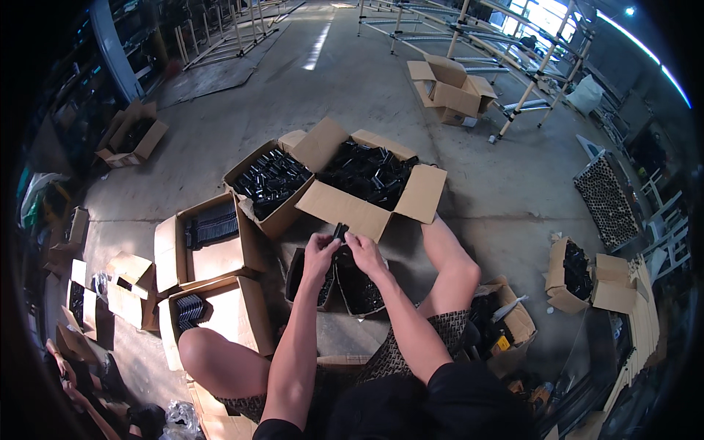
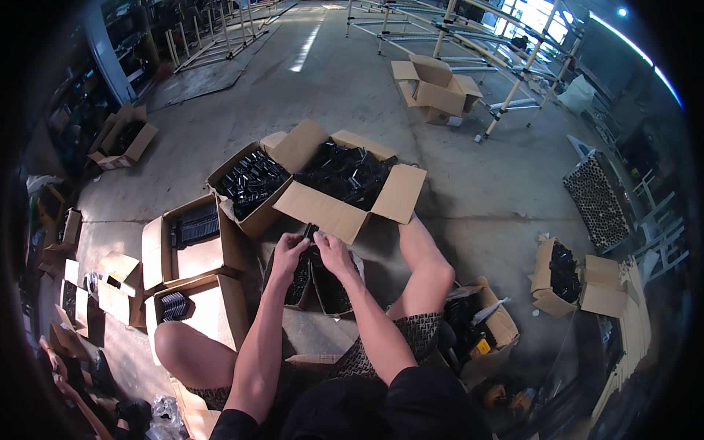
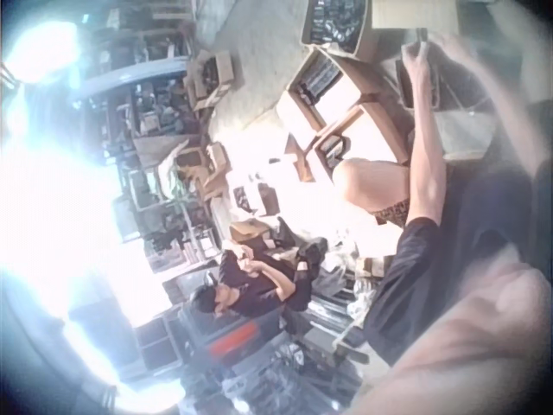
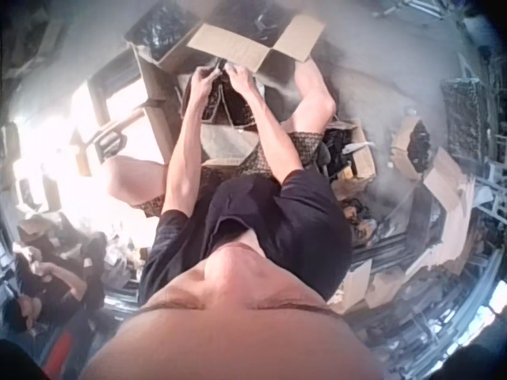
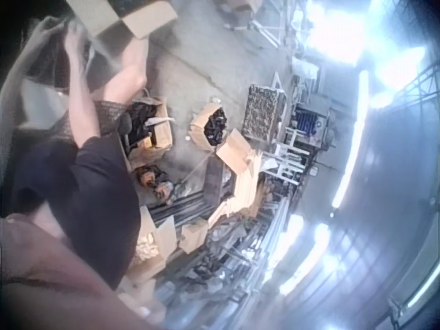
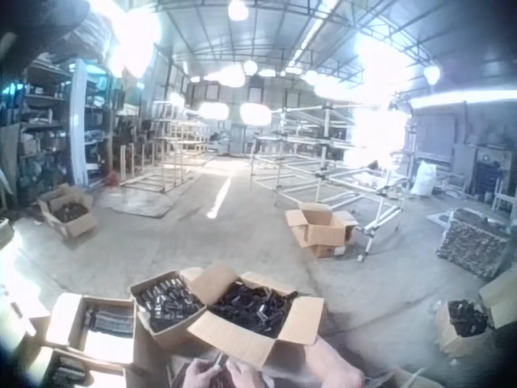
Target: The person sorts black plastic components from small bins into larger cardboard boxes while sitting on the floor.
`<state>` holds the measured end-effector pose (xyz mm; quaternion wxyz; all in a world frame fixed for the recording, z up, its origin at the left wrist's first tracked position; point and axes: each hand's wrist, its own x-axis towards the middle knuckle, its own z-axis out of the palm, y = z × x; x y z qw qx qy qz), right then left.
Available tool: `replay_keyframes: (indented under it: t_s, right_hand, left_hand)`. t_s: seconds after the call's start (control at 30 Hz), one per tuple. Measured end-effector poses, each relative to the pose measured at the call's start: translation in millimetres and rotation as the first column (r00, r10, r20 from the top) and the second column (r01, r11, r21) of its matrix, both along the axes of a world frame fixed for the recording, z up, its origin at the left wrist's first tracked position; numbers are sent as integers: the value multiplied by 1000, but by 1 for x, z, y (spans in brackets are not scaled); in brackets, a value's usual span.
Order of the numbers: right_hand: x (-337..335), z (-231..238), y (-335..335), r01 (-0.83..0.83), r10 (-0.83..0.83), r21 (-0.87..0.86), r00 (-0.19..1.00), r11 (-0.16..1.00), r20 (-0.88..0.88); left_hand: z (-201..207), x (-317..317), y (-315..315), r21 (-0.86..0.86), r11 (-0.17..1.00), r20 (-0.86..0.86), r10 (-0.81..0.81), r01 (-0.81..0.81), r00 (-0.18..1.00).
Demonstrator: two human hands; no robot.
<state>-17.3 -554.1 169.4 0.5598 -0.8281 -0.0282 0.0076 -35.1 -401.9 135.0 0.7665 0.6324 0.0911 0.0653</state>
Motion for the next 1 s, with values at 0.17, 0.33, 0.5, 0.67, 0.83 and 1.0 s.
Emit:
replay_keyframes:
  t_s: [0.17, 0.33, 0.5, 0.67, 0.83, 1.0]
  right_hand:
    - [-3, 83, -3, -18, 95, 415, 982, 910, -166]
    - [54, 167, -7, 100, -167, 558, 984, 824, 69]
    - [179, 190, 1, -22, 3, 450, 999, 893, 44]
    - [287, 96, -28, 3, 13, 53, 955, 999, -296]
    - [324, 15, -187, -108, -88, -528, 939, 842, -331]
    - [185, 93, -341, -139, -305, -774, 865, 618, -398]
  left_hand:
    - [63, 65, 2, 257, 953, -9, -164, 161, 986]
    - [232, 96, 6, 477, 693, -41, -597, 541, 801]
    - [351, 165, 52, 666, 739, 292, -380, 98, 878]
    - [342, 231, 118, 748, 651, 112, -320, 132, 941]
    - [195, 305, 183, 695, 649, -82, -355, 309, 931]
    - [147, 199, 171, 564, -129, -801, -325, 816, 503]
